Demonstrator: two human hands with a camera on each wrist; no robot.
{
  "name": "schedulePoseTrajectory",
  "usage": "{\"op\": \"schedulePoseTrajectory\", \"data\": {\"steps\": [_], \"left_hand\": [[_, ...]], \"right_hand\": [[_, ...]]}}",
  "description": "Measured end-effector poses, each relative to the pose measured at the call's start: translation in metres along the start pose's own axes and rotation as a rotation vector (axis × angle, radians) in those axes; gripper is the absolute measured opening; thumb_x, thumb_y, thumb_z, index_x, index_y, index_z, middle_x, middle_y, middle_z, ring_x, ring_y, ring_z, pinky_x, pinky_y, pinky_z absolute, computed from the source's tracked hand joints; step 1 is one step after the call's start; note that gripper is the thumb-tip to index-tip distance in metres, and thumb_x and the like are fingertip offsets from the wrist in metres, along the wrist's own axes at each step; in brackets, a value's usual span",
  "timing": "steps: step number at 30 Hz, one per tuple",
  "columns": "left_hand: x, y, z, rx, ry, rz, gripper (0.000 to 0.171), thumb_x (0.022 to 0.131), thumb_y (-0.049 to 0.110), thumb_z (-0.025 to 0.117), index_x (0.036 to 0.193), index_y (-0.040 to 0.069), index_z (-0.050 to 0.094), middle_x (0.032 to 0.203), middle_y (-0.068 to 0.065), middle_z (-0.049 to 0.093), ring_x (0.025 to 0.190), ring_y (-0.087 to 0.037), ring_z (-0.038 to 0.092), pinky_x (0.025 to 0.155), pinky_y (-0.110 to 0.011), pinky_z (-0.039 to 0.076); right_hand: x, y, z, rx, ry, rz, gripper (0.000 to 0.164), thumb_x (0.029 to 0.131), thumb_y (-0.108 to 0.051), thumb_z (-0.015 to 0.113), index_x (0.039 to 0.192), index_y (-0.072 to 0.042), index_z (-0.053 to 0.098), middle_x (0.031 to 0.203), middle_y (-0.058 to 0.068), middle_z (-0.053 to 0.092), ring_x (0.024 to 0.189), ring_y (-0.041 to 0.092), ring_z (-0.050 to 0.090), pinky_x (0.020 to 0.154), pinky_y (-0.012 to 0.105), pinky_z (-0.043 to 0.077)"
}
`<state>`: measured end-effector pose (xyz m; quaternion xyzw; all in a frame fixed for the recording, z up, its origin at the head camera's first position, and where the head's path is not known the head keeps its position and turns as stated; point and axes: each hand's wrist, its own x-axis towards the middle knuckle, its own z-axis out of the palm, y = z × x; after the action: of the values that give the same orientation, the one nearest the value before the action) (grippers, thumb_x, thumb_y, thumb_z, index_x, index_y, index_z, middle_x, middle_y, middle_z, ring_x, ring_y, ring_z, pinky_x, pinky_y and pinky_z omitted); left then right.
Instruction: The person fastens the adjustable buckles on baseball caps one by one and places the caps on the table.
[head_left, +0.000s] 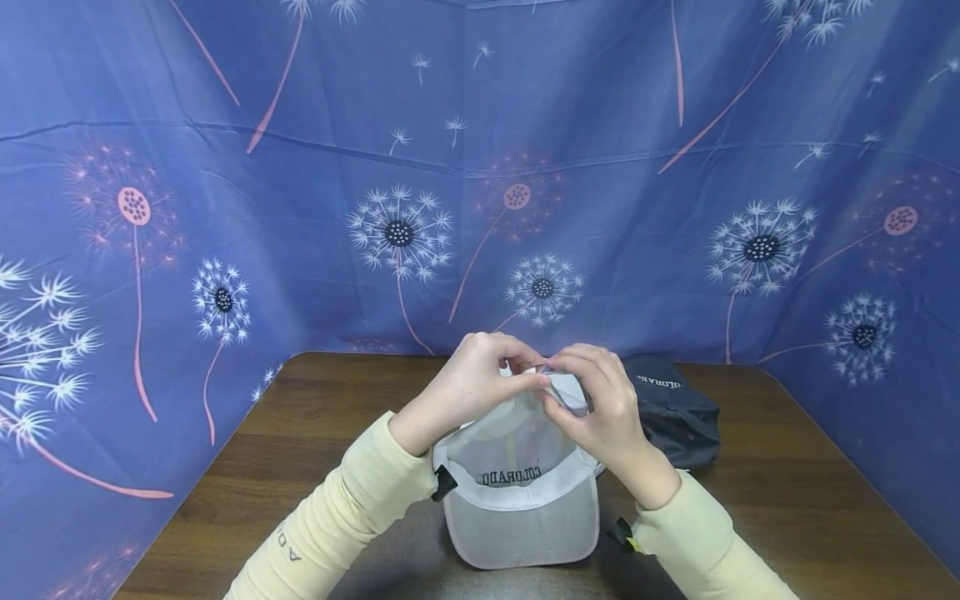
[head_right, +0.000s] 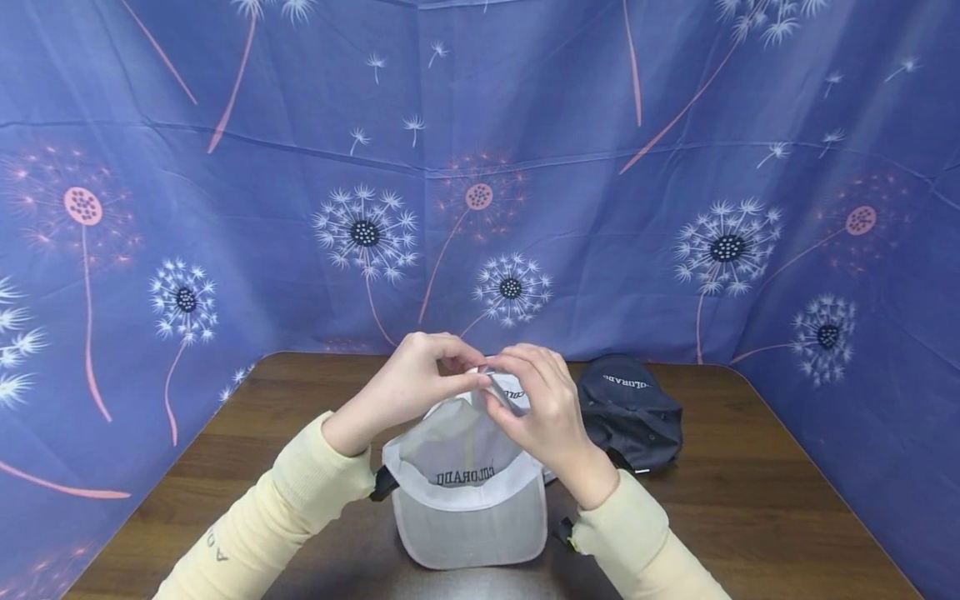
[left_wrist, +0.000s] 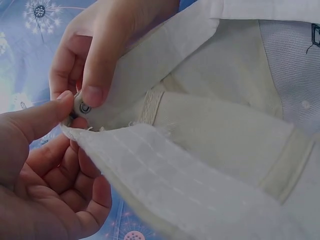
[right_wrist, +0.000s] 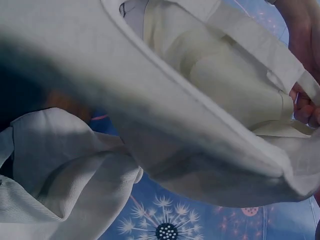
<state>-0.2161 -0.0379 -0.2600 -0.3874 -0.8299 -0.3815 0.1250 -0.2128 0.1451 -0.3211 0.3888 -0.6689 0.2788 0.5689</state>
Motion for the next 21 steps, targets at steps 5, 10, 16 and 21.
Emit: {"op": "schedulePoseTrajectory", "data": {"steps": [5,10,16,21], "left_hand": [[0.0,0.001,0.001,0.006,-0.029,0.005,0.017,0.08,0.024,0.075,0.093,0.012,0.075,0.078,0.007,0.069,0.07,-0.001,0.057,0.071,-0.02,0.046],[0.001,0.001,0.003,0.007,-0.039,0.005,0.016,0.08,0.024,0.075,0.091,0.012,0.075,0.077,0.008,0.069,0.07,-0.001,0.057,0.071,-0.02,0.045],[0.0,0.001,0.004,-0.04,-0.039,-0.012,0.016,0.079,0.025,0.076,0.091,0.014,0.074,0.075,0.01,0.067,0.069,0.0,0.056,0.071,-0.021,0.046],[-0.001,0.0,0.005,-0.089,-0.017,0.007,0.014,0.079,0.024,0.076,0.089,0.014,0.073,0.074,0.009,0.066,0.071,-0.006,0.06,0.071,-0.022,0.047]], "right_hand": [[0.001,0.001,0.002,-0.019,0.047,-0.009,0.025,0.084,-0.021,0.064,0.086,0.003,0.067,0.086,0.014,0.066,0.082,0.03,0.06,0.075,0.037,0.042],[0.004,-0.001,0.003,-0.013,0.119,-0.025,0.026,0.084,-0.023,0.068,0.078,0.002,0.068,0.077,0.013,0.066,0.075,0.031,0.06,0.071,0.037,0.041],[0.009,-0.004,0.002,-0.003,0.158,-0.044,0.027,0.083,-0.022,0.068,0.073,0.002,0.067,0.072,0.013,0.065,0.07,0.031,0.058,0.069,0.038,0.039],[0.011,-0.005,0.0,0.015,0.164,-0.055,0.027,0.084,-0.022,0.067,0.073,0.003,0.066,0.07,0.013,0.064,0.068,0.031,0.057,0.07,0.038,0.042]]}}
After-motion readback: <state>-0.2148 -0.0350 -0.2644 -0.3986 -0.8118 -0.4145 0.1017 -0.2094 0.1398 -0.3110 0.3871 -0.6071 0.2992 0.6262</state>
